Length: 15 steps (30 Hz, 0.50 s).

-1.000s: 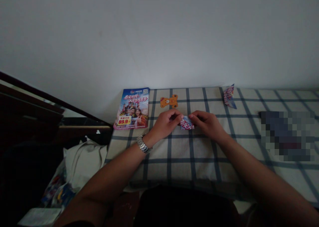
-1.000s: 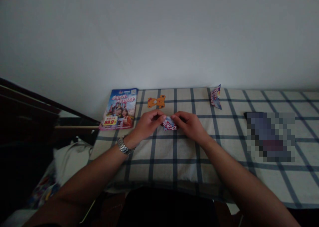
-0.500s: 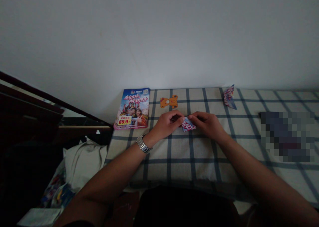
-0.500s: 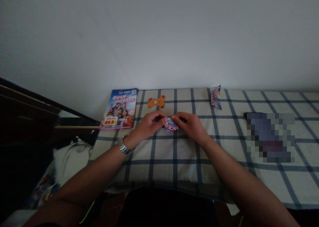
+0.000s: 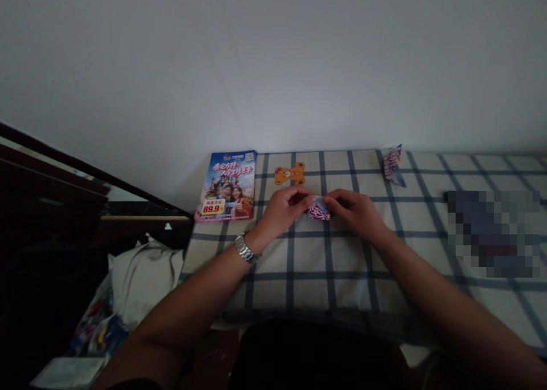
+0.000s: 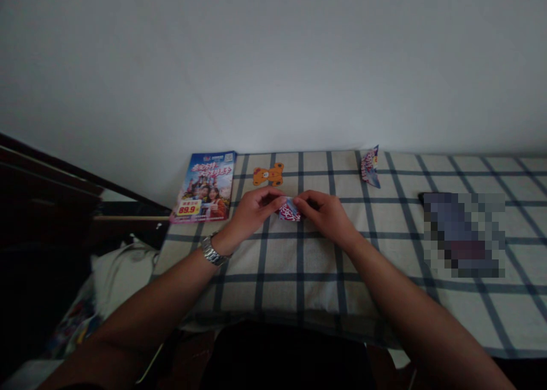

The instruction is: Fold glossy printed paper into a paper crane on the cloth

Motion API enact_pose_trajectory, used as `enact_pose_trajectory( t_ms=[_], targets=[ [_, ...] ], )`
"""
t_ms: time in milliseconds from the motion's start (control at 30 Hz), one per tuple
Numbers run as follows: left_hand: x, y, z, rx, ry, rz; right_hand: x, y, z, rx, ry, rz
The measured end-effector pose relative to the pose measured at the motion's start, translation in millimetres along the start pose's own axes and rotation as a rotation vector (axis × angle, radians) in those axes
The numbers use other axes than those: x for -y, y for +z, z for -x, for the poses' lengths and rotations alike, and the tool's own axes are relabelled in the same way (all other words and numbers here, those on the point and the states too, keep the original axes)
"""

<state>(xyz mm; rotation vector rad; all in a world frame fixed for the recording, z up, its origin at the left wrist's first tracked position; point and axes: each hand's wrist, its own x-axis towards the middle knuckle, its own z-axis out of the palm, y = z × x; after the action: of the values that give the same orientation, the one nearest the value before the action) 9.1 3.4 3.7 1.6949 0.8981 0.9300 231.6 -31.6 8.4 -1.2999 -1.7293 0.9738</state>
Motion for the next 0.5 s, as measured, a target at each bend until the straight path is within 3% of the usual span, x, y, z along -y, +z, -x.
enact_pose_trajectory(
  t_ms=[233,500],
  targets=[
    [1.4,0.0,0.1,-0.009,0.039,0.018,0.4,2.5,1.6,0.073,0.002,-0.125],
    [-1.4,0.7,4.0,0.028,0.054,-0.085,0.8,5.2,2.7,0.111,0.045,-0.088]
  ],
)
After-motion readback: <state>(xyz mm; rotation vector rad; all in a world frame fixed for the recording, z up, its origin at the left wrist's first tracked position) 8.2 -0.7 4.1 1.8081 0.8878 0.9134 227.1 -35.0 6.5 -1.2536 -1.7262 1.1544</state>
